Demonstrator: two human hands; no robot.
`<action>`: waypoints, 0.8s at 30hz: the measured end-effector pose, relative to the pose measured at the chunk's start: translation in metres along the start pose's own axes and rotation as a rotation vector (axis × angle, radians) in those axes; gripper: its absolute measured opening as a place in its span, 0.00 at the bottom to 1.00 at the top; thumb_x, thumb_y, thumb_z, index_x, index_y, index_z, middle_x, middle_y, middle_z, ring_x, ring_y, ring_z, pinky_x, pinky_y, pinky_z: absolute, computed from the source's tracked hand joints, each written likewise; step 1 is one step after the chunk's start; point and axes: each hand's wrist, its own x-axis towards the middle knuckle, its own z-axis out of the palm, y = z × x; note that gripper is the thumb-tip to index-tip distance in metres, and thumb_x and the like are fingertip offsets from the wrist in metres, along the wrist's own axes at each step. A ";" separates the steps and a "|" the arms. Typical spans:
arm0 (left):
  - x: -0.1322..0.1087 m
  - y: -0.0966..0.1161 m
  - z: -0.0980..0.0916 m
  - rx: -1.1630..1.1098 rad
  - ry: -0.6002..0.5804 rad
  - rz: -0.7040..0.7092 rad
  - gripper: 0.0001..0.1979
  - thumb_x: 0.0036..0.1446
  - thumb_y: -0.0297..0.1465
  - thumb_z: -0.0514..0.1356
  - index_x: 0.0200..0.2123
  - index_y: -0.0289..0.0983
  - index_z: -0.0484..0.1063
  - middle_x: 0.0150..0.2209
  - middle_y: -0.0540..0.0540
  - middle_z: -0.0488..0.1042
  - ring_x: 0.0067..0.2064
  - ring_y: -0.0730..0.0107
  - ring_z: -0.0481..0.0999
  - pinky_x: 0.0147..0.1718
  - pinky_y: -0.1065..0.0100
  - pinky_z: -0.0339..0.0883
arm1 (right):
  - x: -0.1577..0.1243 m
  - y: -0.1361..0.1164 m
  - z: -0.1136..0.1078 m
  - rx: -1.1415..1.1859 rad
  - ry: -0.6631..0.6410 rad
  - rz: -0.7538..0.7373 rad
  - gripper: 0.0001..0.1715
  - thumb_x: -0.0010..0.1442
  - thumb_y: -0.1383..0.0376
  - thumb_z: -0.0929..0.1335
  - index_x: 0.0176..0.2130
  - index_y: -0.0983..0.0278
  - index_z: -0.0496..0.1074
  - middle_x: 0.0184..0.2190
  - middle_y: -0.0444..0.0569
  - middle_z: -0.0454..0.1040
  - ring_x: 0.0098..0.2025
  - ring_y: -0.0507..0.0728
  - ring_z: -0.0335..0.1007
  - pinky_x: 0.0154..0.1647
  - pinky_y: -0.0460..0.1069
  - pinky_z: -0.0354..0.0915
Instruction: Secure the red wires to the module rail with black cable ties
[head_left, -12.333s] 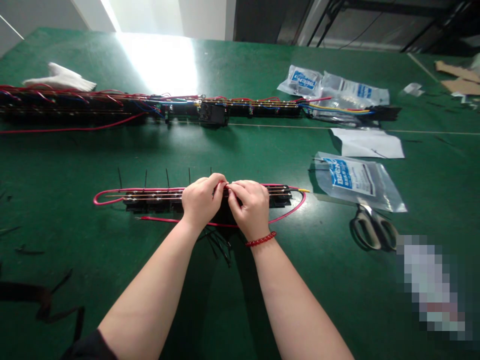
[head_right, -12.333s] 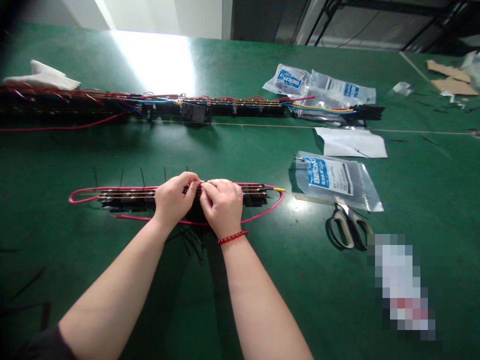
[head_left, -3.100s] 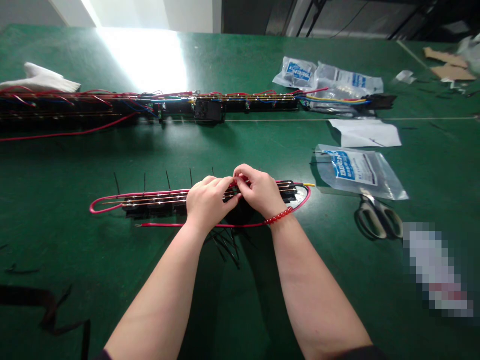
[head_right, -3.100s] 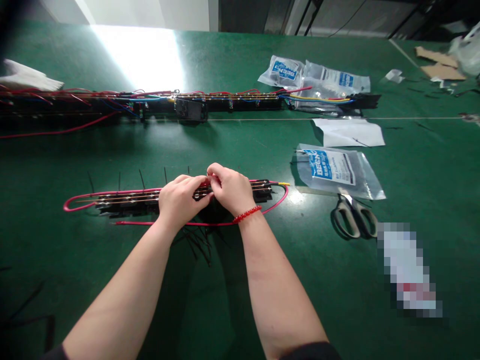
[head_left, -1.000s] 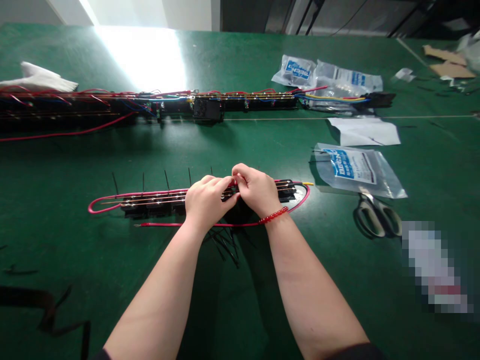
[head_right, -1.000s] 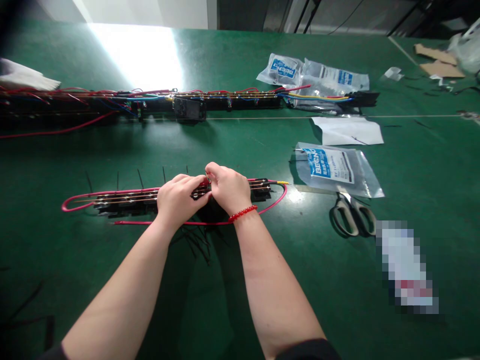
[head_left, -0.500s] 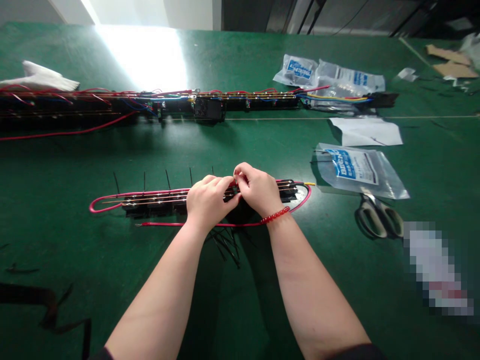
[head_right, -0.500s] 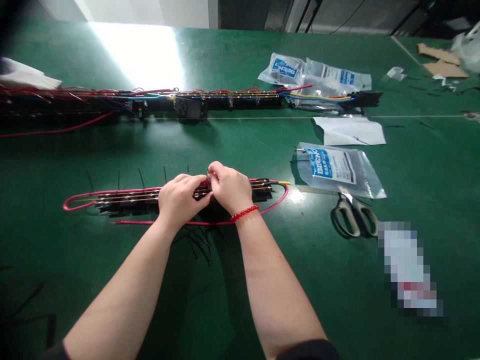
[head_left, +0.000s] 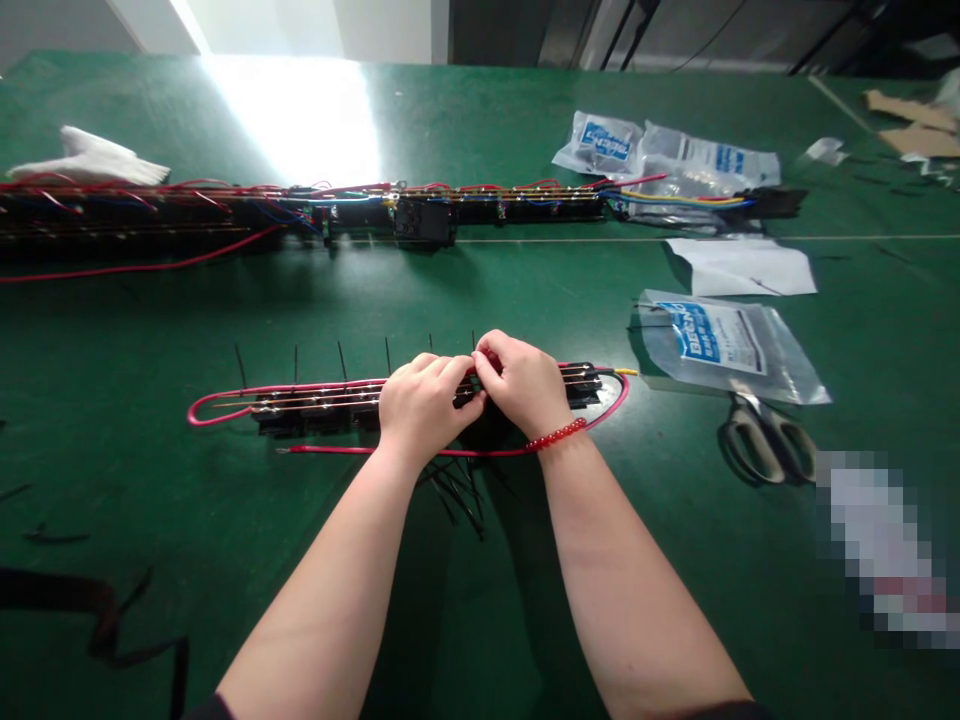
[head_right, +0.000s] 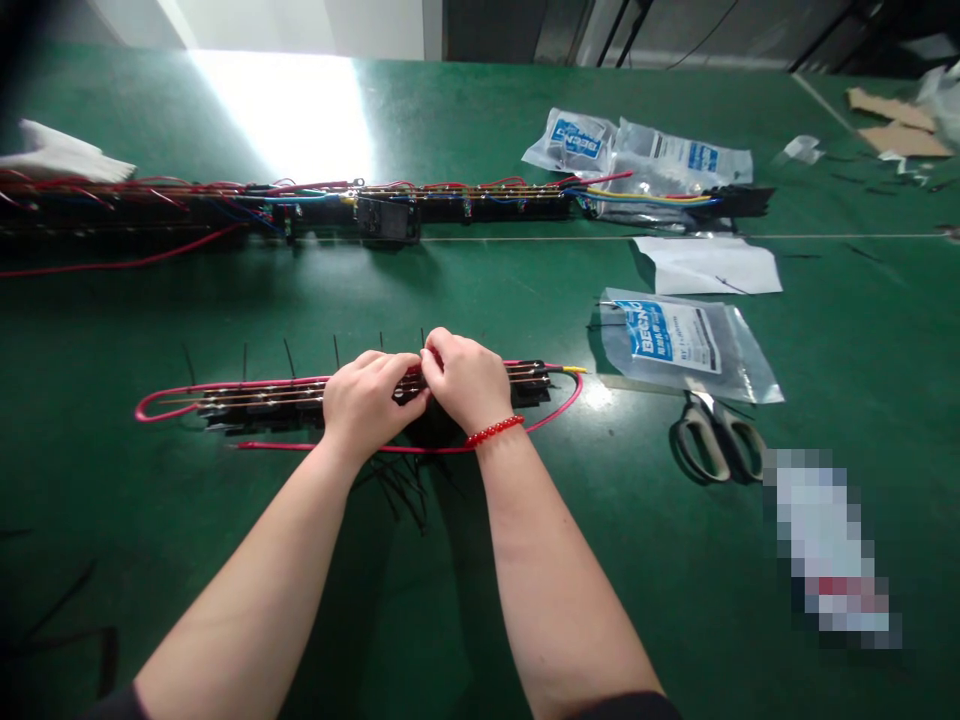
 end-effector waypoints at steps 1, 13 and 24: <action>0.000 0.000 0.000 -0.001 -0.002 0.001 0.12 0.57 0.38 0.60 0.44 0.41 0.76 0.41 0.47 0.82 0.42 0.59 0.77 0.39 0.62 0.68 | 0.000 0.000 0.000 0.003 0.004 0.001 0.08 0.64 0.62 0.63 0.36 0.59 0.71 0.31 0.45 0.77 0.32 0.54 0.69 0.30 0.47 0.54; 0.000 -0.001 0.000 -0.022 -0.015 0.000 0.13 0.58 0.38 0.60 0.45 0.41 0.75 0.42 0.47 0.81 0.43 0.59 0.77 0.40 0.61 0.69 | 0.001 0.001 0.000 0.083 -0.022 0.004 0.08 0.62 0.65 0.64 0.39 0.58 0.73 0.33 0.44 0.79 0.35 0.54 0.72 0.33 0.46 0.58; 0.000 -0.001 0.000 -0.023 -0.028 -0.009 0.14 0.58 0.38 0.60 0.46 0.40 0.76 0.43 0.46 0.81 0.44 0.58 0.77 0.41 0.60 0.69 | 0.000 0.002 0.000 -0.018 -0.047 -0.039 0.12 0.60 0.68 0.62 0.32 0.59 0.74 0.32 0.45 0.77 0.36 0.55 0.69 0.34 0.48 0.55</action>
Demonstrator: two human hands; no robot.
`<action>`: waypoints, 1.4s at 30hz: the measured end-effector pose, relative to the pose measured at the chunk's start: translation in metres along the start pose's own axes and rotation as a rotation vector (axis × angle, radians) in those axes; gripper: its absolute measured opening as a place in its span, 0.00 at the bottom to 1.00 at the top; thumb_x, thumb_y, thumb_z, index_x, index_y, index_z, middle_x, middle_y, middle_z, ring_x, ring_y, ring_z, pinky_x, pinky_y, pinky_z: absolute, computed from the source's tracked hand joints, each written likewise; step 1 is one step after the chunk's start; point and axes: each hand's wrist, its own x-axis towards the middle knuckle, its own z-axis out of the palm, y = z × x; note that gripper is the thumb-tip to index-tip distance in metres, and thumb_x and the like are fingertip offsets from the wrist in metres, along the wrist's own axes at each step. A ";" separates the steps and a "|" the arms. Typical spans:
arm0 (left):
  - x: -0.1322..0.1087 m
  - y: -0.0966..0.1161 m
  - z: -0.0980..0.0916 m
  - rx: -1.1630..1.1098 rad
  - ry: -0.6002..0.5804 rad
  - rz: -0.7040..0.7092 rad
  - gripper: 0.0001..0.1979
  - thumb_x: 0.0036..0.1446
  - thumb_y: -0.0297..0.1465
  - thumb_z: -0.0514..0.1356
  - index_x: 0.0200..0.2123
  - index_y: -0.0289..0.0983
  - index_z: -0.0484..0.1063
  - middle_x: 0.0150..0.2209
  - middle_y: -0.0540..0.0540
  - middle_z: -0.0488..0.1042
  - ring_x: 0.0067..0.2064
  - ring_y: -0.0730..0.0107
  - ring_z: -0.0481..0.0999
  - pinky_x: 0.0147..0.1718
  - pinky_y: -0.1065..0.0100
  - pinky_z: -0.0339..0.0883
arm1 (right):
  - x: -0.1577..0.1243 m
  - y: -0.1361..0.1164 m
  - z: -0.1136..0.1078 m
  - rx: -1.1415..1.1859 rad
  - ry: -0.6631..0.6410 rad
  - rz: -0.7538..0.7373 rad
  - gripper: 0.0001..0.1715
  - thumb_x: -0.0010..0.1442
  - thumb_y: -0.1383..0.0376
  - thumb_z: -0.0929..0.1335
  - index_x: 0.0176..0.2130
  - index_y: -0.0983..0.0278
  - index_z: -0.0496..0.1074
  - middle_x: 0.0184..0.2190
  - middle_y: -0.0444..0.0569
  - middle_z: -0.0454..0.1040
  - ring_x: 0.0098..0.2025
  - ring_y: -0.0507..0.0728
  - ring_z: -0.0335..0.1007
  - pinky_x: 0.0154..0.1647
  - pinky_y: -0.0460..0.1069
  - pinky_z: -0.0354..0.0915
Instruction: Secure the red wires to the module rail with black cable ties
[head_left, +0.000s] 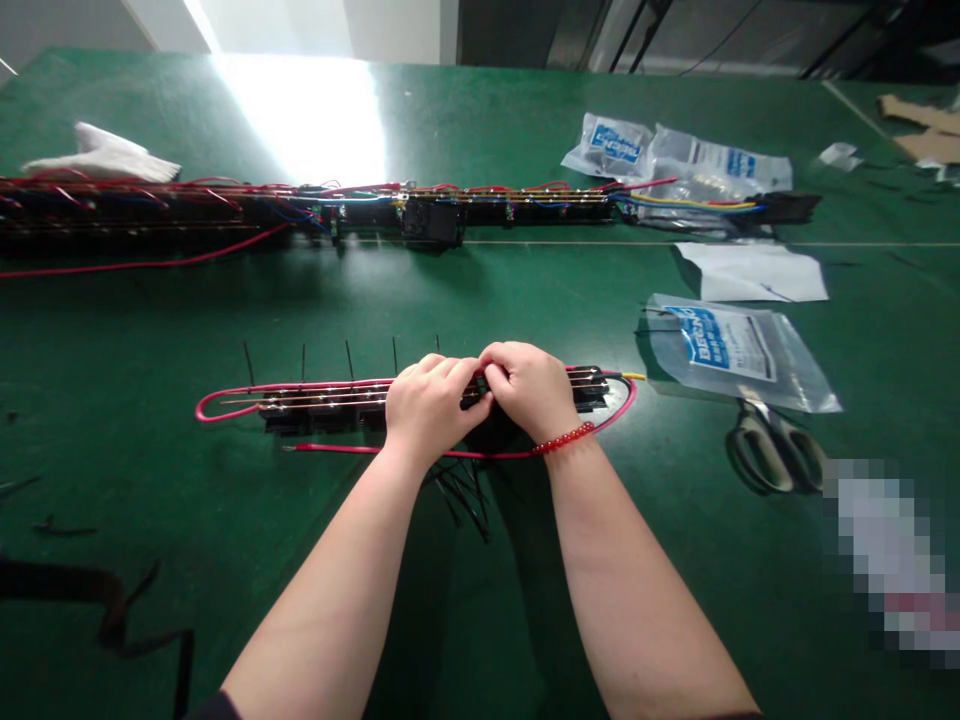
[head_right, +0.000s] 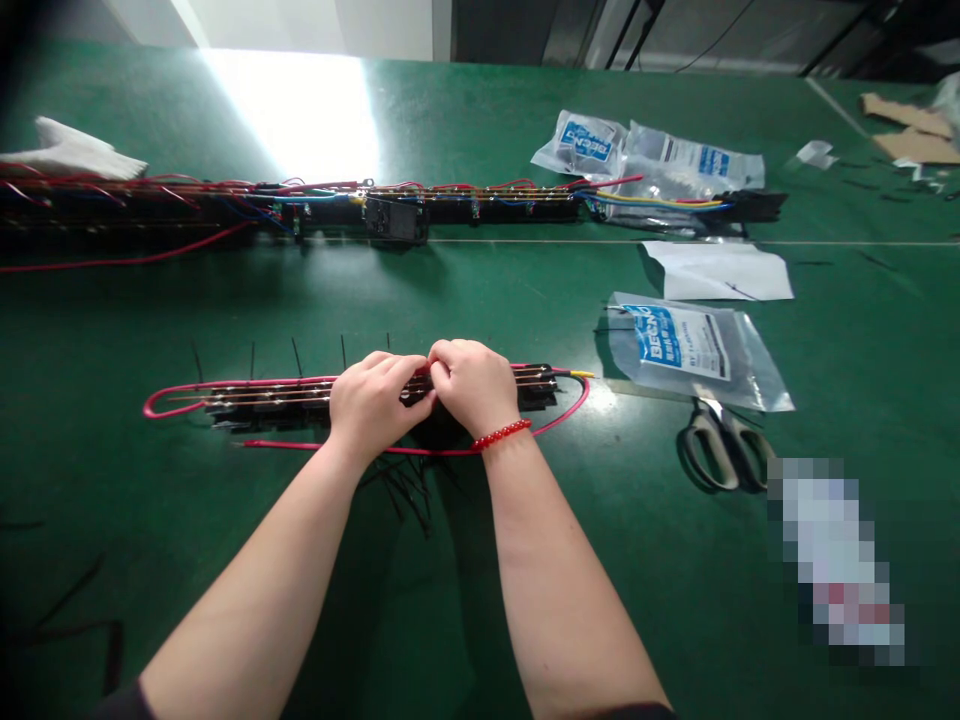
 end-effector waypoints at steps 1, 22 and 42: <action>0.000 0.000 0.000 -0.001 0.000 0.001 0.14 0.58 0.38 0.60 0.46 0.40 0.76 0.43 0.46 0.81 0.44 0.58 0.77 0.42 0.60 0.69 | 0.000 0.000 0.000 -0.006 -0.005 -0.001 0.12 0.59 0.68 0.62 0.32 0.59 0.74 0.32 0.45 0.77 0.37 0.55 0.69 0.34 0.48 0.55; 0.000 0.000 0.000 0.035 0.006 0.004 0.12 0.57 0.37 0.60 0.43 0.41 0.76 0.39 0.46 0.81 0.41 0.59 0.76 0.38 0.61 0.67 | -0.005 0.002 0.005 -0.120 0.073 -0.101 0.12 0.61 0.69 0.61 0.33 0.61 0.72 0.32 0.49 0.75 0.38 0.57 0.68 0.39 0.49 0.57; 0.000 0.000 -0.004 0.029 0.006 0.028 0.14 0.61 0.44 0.58 0.41 0.41 0.75 0.37 0.47 0.80 0.41 0.60 0.75 0.36 0.62 0.65 | -0.041 0.050 -0.010 -0.134 0.436 0.017 0.15 0.65 0.63 0.60 0.36 0.62 0.74 0.36 0.52 0.78 0.42 0.60 0.72 0.48 0.54 0.61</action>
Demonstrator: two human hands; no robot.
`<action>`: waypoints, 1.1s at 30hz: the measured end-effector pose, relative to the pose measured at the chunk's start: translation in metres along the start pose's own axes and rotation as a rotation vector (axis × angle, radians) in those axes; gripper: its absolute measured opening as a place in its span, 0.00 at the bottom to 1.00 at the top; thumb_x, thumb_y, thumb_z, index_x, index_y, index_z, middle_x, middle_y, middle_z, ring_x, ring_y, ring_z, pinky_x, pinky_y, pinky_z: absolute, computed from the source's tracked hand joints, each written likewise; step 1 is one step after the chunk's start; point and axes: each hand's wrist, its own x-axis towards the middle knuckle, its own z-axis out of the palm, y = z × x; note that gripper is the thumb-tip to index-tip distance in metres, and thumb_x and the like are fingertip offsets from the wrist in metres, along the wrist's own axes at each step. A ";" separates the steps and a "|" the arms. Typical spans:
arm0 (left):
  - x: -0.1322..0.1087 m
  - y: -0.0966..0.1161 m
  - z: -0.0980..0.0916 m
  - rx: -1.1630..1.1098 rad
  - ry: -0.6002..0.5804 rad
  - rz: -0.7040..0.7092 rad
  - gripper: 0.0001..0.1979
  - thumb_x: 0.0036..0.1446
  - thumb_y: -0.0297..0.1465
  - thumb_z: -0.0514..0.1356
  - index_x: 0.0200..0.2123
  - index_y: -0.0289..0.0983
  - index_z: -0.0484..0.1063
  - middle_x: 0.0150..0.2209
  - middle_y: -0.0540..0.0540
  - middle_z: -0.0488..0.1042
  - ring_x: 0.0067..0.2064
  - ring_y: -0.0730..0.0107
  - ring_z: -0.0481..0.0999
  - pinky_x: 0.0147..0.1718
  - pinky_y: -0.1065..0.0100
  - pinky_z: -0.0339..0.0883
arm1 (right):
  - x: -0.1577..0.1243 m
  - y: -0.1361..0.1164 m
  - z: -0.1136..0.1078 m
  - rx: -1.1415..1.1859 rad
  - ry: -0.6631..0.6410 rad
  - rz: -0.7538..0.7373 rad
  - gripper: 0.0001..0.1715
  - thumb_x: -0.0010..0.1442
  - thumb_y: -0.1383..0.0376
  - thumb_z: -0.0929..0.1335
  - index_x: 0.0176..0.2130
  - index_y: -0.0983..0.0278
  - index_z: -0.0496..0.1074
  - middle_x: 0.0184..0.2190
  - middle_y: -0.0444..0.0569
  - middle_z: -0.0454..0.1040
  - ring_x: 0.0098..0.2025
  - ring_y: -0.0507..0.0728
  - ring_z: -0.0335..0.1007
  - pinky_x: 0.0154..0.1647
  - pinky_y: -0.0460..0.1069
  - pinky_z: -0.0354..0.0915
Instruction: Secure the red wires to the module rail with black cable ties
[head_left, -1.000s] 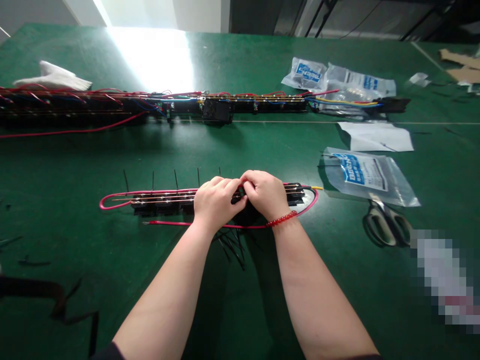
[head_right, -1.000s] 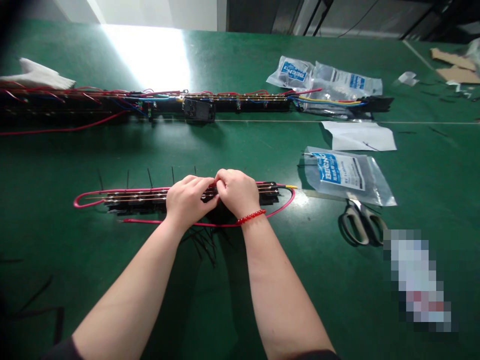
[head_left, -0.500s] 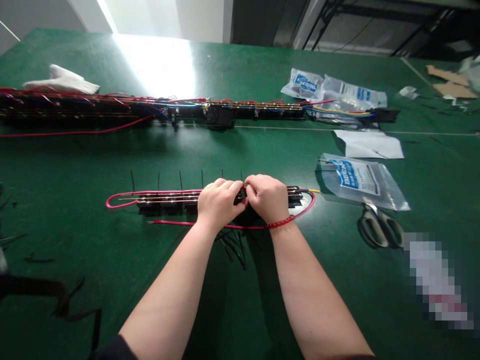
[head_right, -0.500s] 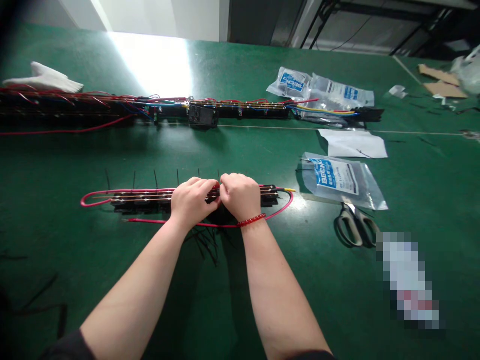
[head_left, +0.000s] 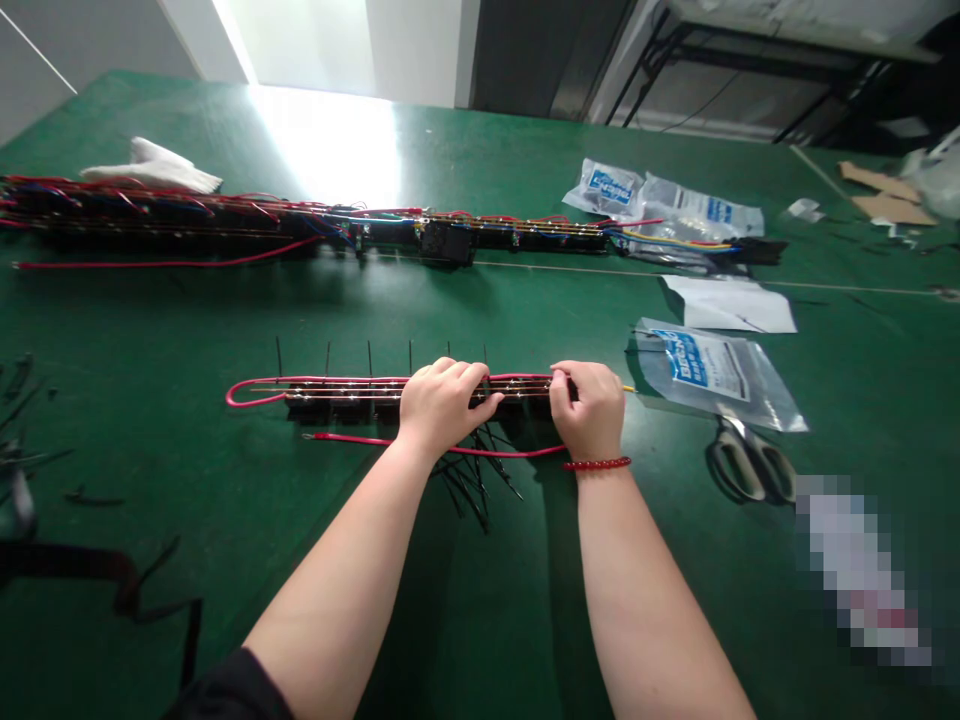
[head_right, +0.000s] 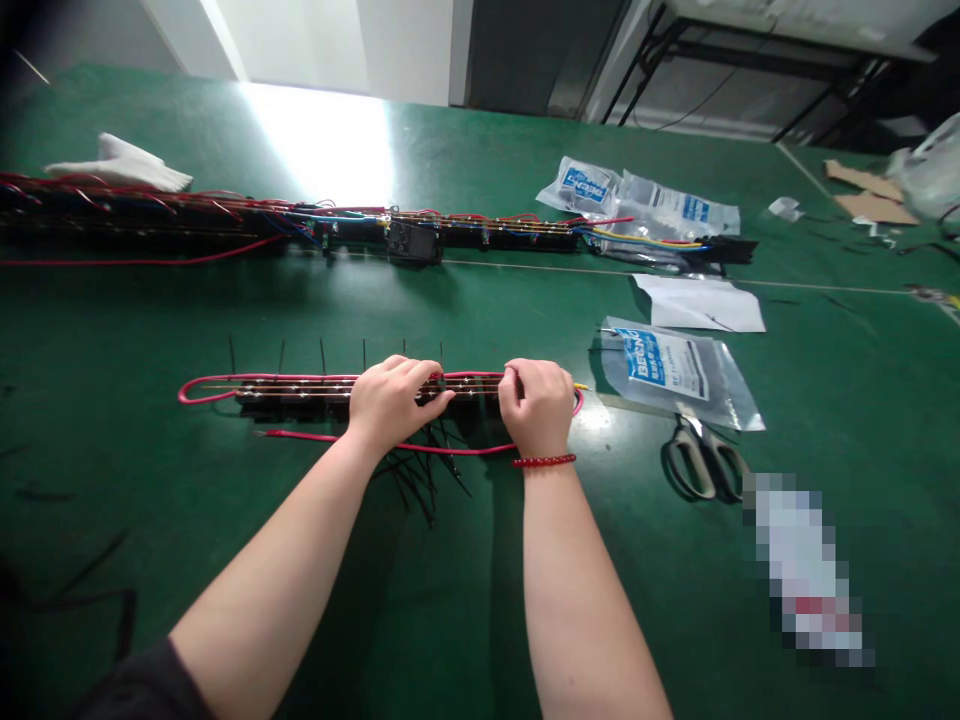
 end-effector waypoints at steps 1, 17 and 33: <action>0.000 0.000 0.000 0.001 0.001 0.002 0.14 0.62 0.44 0.58 0.41 0.41 0.75 0.37 0.47 0.80 0.41 0.60 0.75 0.36 0.62 0.65 | 0.000 0.003 0.002 0.020 0.017 0.025 0.16 0.66 0.63 0.59 0.35 0.62 0.74 0.35 0.52 0.78 0.41 0.60 0.72 0.47 0.54 0.62; -0.002 0.000 0.007 0.034 0.092 0.085 0.14 0.62 0.42 0.57 0.41 0.39 0.75 0.38 0.45 0.81 0.40 0.61 0.77 0.38 0.61 0.65 | 0.009 0.002 0.007 -0.165 -0.128 -0.028 0.17 0.65 0.63 0.62 0.28 0.61 0.74 0.29 0.47 0.78 0.33 0.56 0.68 0.39 0.53 0.51; -0.004 0.006 0.004 0.070 0.131 0.094 0.11 0.64 0.31 0.54 0.45 0.40 0.74 0.49 0.47 0.79 0.44 0.61 0.76 0.42 0.60 0.66 | 0.006 -0.002 0.010 -0.174 -0.061 -0.054 0.17 0.66 0.63 0.61 0.27 0.62 0.69 0.27 0.47 0.75 0.32 0.56 0.65 0.38 0.53 0.51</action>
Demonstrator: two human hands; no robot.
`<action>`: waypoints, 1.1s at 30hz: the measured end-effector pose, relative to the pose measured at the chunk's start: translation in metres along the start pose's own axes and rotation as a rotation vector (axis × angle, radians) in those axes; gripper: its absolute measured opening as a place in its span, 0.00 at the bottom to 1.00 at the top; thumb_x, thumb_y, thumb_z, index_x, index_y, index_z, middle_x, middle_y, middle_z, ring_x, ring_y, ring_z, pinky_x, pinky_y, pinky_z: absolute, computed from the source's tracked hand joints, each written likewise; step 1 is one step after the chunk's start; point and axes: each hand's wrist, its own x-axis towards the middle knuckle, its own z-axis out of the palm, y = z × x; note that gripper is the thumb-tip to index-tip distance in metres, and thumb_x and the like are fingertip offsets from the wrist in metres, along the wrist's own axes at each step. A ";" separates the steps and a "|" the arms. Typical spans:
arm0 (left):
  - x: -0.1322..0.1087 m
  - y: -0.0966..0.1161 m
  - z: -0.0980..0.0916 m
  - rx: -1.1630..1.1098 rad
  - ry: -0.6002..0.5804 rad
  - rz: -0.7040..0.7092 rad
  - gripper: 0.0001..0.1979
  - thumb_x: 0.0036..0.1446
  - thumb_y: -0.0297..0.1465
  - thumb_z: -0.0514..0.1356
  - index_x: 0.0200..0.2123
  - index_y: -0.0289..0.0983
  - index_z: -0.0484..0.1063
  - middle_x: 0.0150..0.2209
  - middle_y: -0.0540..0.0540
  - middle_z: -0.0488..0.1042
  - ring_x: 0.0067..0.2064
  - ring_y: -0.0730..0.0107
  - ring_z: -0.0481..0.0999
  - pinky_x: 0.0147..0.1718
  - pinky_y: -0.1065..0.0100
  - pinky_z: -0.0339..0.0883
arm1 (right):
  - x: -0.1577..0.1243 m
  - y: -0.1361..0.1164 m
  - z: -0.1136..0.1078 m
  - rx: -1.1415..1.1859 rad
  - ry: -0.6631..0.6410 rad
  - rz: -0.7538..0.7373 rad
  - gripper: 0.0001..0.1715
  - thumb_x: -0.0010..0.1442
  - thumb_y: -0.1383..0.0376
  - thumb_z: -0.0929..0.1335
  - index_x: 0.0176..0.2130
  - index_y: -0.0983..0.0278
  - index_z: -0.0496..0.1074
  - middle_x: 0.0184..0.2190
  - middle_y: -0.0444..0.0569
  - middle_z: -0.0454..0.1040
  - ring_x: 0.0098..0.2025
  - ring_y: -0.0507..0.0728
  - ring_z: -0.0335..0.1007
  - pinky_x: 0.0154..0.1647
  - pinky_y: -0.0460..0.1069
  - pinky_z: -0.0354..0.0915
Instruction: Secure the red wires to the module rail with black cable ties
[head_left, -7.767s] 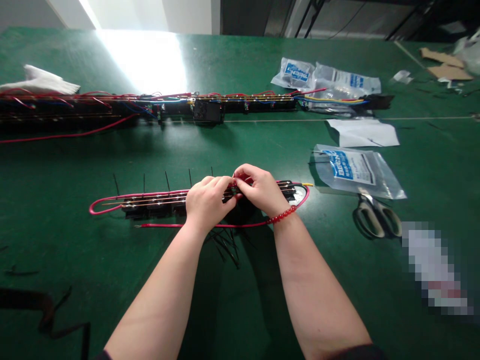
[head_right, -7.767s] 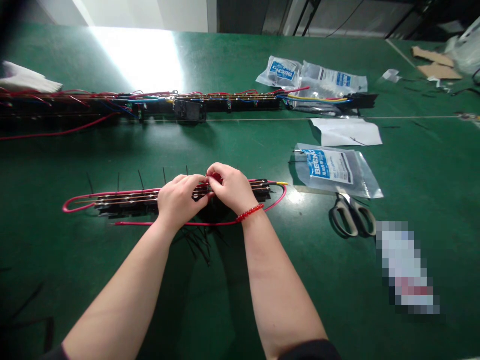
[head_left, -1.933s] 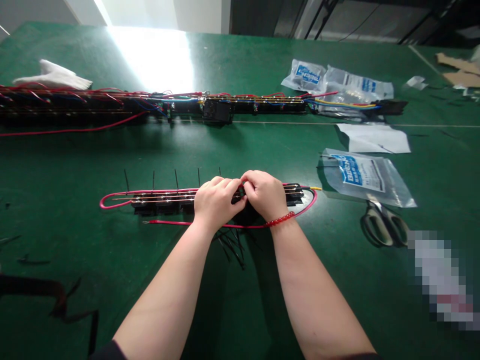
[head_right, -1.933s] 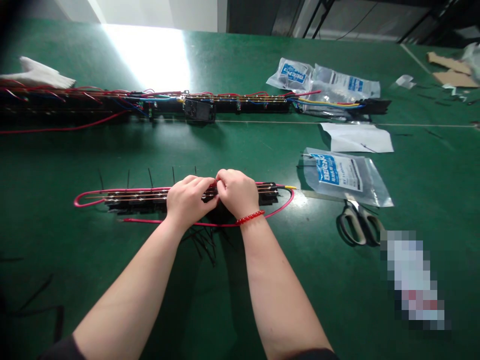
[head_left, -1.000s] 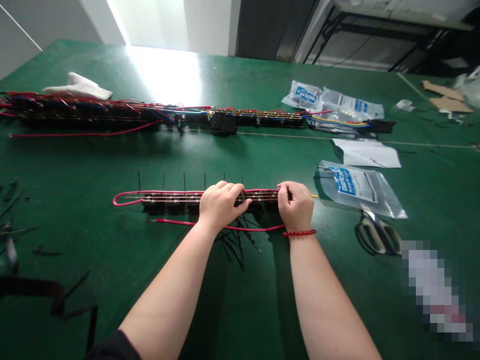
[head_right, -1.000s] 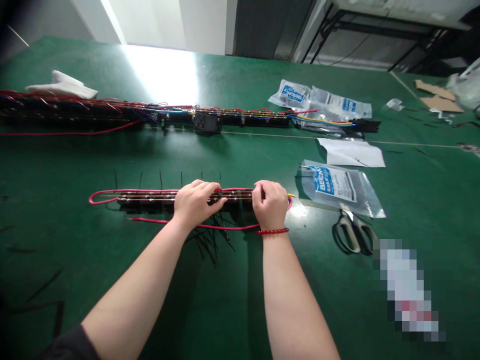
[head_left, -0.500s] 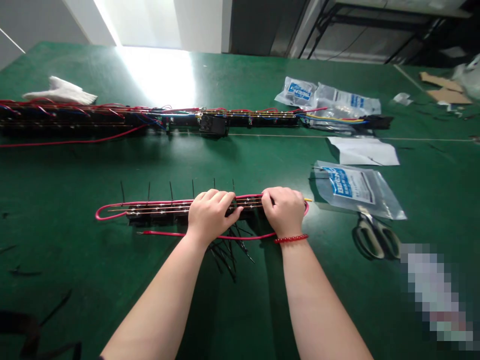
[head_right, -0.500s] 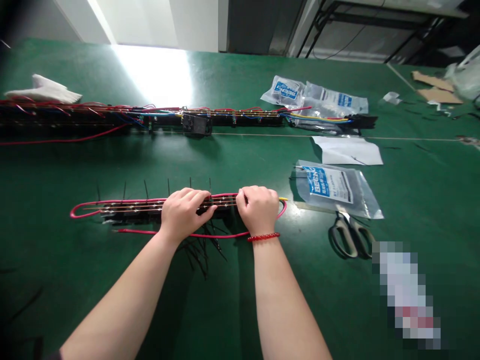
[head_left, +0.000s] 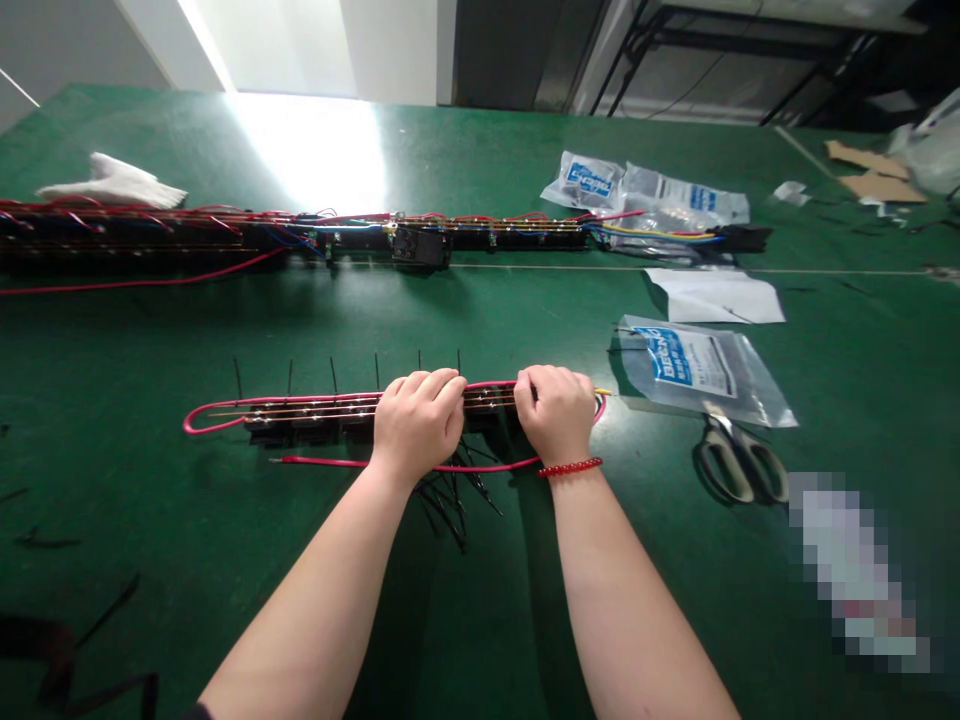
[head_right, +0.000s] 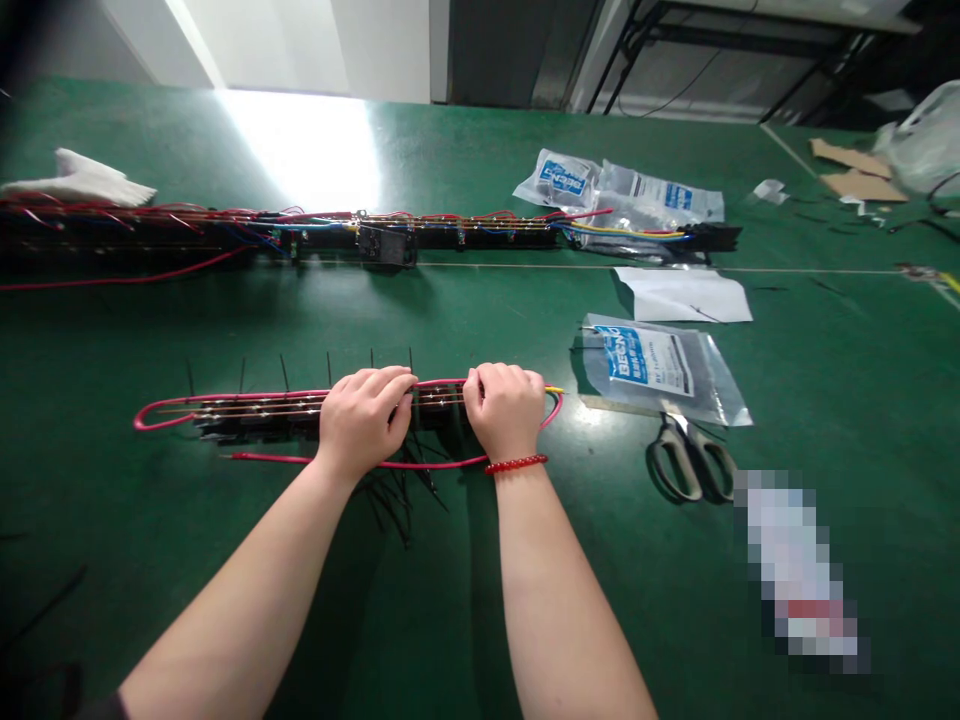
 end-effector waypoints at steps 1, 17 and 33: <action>0.000 0.000 0.001 0.007 0.011 0.003 0.11 0.64 0.30 0.54 0.46 0.40 0.74 0.49 0.46 0.79 0.44 0.62 0.76 0.42 0.61 0.66 | 0.000 0.000 0.000 0.004 0.005 -0.004 0.17 0.66 0.63 0.61 0.27 0.62 0.69 0.27 0.47 0.75 0.32 0.56 0.65 0.38 0.53 0.51; -0.002 -0.003 0.004 0.062 0.025 0.024 0.21 0.61 0.50 0.57 0.46 0.41 0.75 0.48 0.42 0.78 0.47 0.55 0.73 0.46 0.56 0.61 | -0.002 -0.004 -0.001 0.102 -0.010 -0.023 0.17 0.66 0.63 0.62 0.28 0.62 0.73 0.30 0.47 0.79 0.34 0.56 0.70 0.41 0.52 0.56; -0.001 -0.004 0.002 -0.001 -0.110 -0.026 0.21 0.61 0.46 0.59 0.53 0.43 0.72 0.51 0.42 0.77 0.48 0.55 0.75 0.48 0.56 0.64 | -0.002 -0.007 -0.007 0.194 -0.054 -0.069 0.11 0.63 0.65 0.63 0.35 0.61 0.74 0.35 0.50 0.78 0.40 0.59 0.69 0.43 0.53 0.60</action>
